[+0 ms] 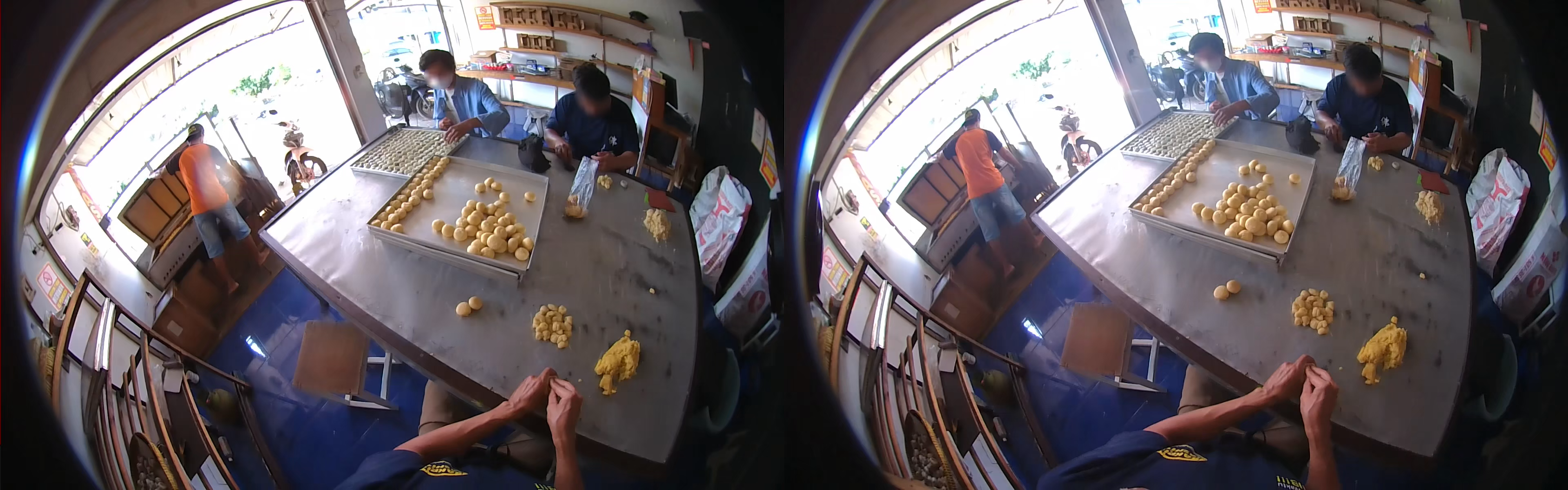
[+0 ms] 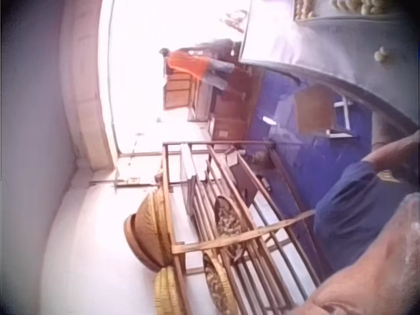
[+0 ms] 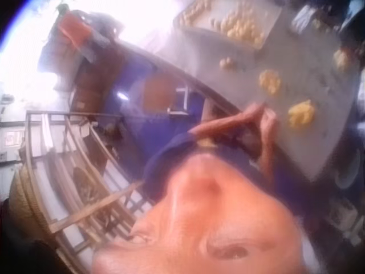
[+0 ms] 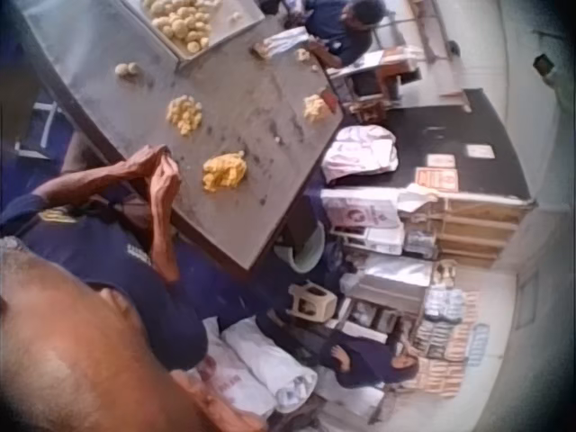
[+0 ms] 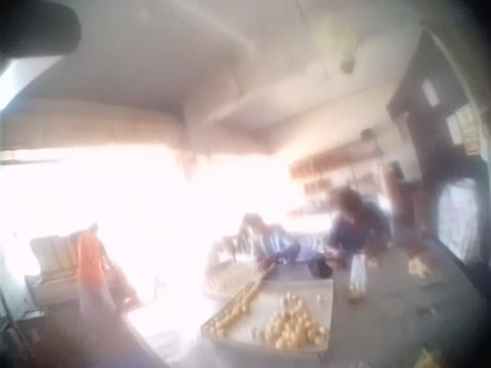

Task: The person divides a large mass of yellow dough into smaller portions by hand, rolling each piece into a small ball and placing it onto a metal tray alongside other completed dough balls.

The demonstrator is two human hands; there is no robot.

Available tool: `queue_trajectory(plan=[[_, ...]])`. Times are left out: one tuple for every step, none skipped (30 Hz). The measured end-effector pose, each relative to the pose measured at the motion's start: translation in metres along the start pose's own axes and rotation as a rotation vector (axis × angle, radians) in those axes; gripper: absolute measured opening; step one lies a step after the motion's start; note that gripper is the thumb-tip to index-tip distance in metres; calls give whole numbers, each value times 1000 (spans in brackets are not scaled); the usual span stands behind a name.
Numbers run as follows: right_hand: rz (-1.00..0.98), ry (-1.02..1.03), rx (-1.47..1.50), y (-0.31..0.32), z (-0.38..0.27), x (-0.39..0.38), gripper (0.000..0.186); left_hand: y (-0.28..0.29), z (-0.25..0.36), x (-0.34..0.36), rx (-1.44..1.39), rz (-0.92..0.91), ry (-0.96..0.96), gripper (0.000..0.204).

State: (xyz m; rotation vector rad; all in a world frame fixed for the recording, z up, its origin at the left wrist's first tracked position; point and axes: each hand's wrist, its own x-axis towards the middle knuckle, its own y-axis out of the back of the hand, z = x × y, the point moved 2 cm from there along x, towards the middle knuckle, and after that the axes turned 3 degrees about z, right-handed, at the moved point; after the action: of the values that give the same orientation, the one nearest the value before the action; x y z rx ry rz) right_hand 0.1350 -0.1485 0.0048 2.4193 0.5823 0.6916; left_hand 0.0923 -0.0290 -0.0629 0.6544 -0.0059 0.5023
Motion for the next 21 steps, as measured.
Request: queue_trajectory(plan=[[-19, 58, 53, 0, -7, 2, 26, 8, 1, 0, -63, 2, -13, 25], [-37, 114, 103, 3, -16, 6, 26, 14, 3, 0, -127, 2, -28, 25], [-122, -65, 151, 12, -19, 13, 31, 20, 6, 1, -128, 6, -21, 25], [-129, -282, 321, 12, -6, 15, 39, 22, 13, 3, -177, -39, -20, 23], [-154, -295, 354, 12, 4, 20, 45, 22, 14, 3, -222, -78, -14, 21], [-180, -308, 388, 12, 16, 25, 51, 23, 15, 1, -223, -78, -12, 21], [-229, -264, 312, 9, 27, 28, 57, 22, 13, 0, -290, -82, -40, 21], [-230, -262, 312, 4, 41, 29, 57, 20, 11, -1, -359, -89, -70, 22], [-254, -228, 238, -4, 55, 28, 56, 17, 7, 1, -360, -89, -70, 22], [-281, -191, 169, -8, 51, 30, 55, 17, 5, 2, -322, -91, -144, 22], [-285, -188, 173, -8, 47, 27, 55, 16, 3, 2, -284, -93, -218, 22], [-233, -150, 110, -6, 41, 20, 52, 15, 1, -1, -280, -90, -216, 22], [-172, -109, 38, 3, 34, 21, 49, 13, 6, 0, -252, -127, -227, 19], [-165, -106, 34, 7, 37, 22, 49, 12, 9, 1, -223, -164, -238, 17], [-85, -160, 149, 12, 43, 22, 47, 15, 10, 5, -225, -164, -247, 17], [0, -220, 254, 23, 48, 19, 45, 15, 11, 7, -172, -170, -145, 19], [58, -294, 202, 39, 42, 25, 48, 16, 9, 6, -111, -176, -32, 25], [285, 25, -166, 43, 73, 23, 52, 15, 10, 6, -114, -185, -33, 25], [324, 10, -293, 50, 70, 26, 54, 17, 8, 7, -364, -59, -66, 33], [361, -5, -421, 58, 66, 29, 56, 20, 5, 8, -612, 71, -97, 42], [359, -9, -421, 56, 73, 26, 56, 23, -5, 8, -561, -50, 64, 46]])
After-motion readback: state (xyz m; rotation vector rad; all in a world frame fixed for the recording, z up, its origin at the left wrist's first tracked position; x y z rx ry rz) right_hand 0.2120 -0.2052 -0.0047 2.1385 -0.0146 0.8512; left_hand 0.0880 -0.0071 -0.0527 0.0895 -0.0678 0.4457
